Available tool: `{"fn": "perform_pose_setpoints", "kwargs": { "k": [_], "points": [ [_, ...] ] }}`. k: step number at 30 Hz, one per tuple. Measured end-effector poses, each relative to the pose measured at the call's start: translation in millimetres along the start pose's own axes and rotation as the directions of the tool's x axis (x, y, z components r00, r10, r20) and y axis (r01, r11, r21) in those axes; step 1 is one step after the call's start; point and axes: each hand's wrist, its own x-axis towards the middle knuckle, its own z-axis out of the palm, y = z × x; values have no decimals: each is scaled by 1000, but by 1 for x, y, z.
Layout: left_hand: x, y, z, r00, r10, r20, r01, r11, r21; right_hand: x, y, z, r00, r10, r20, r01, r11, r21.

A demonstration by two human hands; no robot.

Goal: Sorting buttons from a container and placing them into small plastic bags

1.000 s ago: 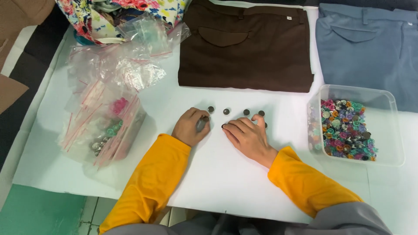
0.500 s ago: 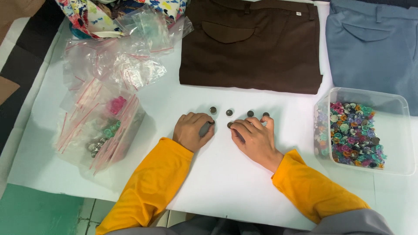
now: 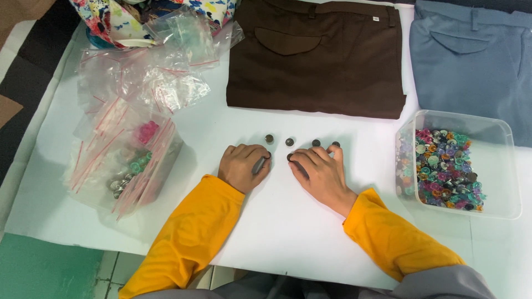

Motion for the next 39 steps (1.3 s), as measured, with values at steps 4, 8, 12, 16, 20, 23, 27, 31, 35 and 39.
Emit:
{"fn": "perform_pose_setpoints", "kwargs": {
  "k": [4,8,12,16,20,23,27,31,35,39],
  "points": [
    [-4,-4,7,999,18,-42,-18,1000,10,0,0,2,999,-21,-24,21,1000,-20],
    [-5,-4,8,999,16,-32,-16,1000,20,-2,1,3,999,-29,-29,28,999,-30],
    [-3,-1,3,1000,-6,12,6,1000,0,-2,1,4,999,-29,-22,29,999,-32],
    [-4,-1,6,1000,9,-23,-8,1000,22,-2,-1,1,999,-24,-36,23,999,-23],
    [0,5,6,994,62,-93,-55,996,71,0,0,-6,999,-5,-39,5,1000,-15],
    [1,20,6,982,131,-139,-117,988,102,-8,5,-13,999,22,-34,-23,1000,-13],
    [0,42,25,927,270,-259,-264,963,61,-20,11,-30,992,38,-124,-40,999,-7],
    [17,78,44,893,327,-310,-344,939,0,-32,12,-61,980,10,-199,-26,997,-76],
    [49,123,70,881,341,-327,-415,889,-194,-41,19,-109,965,-9,-263,-44,980,-195],
    [96,193,82,918,354,-177,-395,799,-453,-55,55,-165,966,150,-210,-214,921,-327]
  ]
}}
